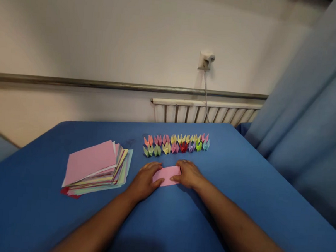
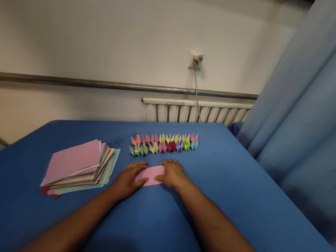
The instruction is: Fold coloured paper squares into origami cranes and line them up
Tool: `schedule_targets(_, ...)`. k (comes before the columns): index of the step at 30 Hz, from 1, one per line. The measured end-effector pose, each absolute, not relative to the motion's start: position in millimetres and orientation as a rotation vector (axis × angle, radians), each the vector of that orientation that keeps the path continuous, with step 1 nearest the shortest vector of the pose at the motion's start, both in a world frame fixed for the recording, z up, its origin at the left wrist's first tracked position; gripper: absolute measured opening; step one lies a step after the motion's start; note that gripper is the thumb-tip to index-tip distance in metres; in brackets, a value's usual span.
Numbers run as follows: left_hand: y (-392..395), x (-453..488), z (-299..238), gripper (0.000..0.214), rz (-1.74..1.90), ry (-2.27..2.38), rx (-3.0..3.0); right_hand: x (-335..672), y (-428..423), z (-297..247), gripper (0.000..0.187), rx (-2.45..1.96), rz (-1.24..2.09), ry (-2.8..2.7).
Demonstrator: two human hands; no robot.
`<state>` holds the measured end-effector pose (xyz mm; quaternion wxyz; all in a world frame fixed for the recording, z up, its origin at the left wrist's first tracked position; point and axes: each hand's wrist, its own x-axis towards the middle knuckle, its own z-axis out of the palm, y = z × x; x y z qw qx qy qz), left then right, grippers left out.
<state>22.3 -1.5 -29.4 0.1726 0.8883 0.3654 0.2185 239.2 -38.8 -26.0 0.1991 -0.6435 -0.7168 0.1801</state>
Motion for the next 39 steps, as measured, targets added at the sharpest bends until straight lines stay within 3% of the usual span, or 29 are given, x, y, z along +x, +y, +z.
schedule_targets(5,-0.2,24.2,-29.7,0.059,0.793,1.166,2.23,234.9,-32.8,-45.0,0.018,-1.549,0.798,-1.609)
schedule_targets(9,2.7,29.9,-27.0,0.073,0.996,1.146,1.745,234.2,-29.5,-44.2,0.027,-1.263,1.024,-1.226)
schedule_targets(13,-0.5,33.6,-18.0,0.059,0.948,1.014,1.329,235.4,-33.1,-33.4,0.035,-1.175,1.087,-1.105)
schedule_targets(21,-5.7,33.7,-13.0,0.04,0.962,0.959,1.143,226.7,-37.5,-39.1,0.04,-1.055,1.255,-0.93)
schedule_targets(26,-6.0,35.5,-12.9,0.037,0.987,0.988,1.124,224.6,-34.2,-47.7,0.043,-0.989,1.34,-0.811)
schedule_targets(39,-7.8,38.2,-6.8,0.038,0.996,1.075,1.137,229.0,-32.7,-50.4,0.034,-1.133,1.141,-0.945)
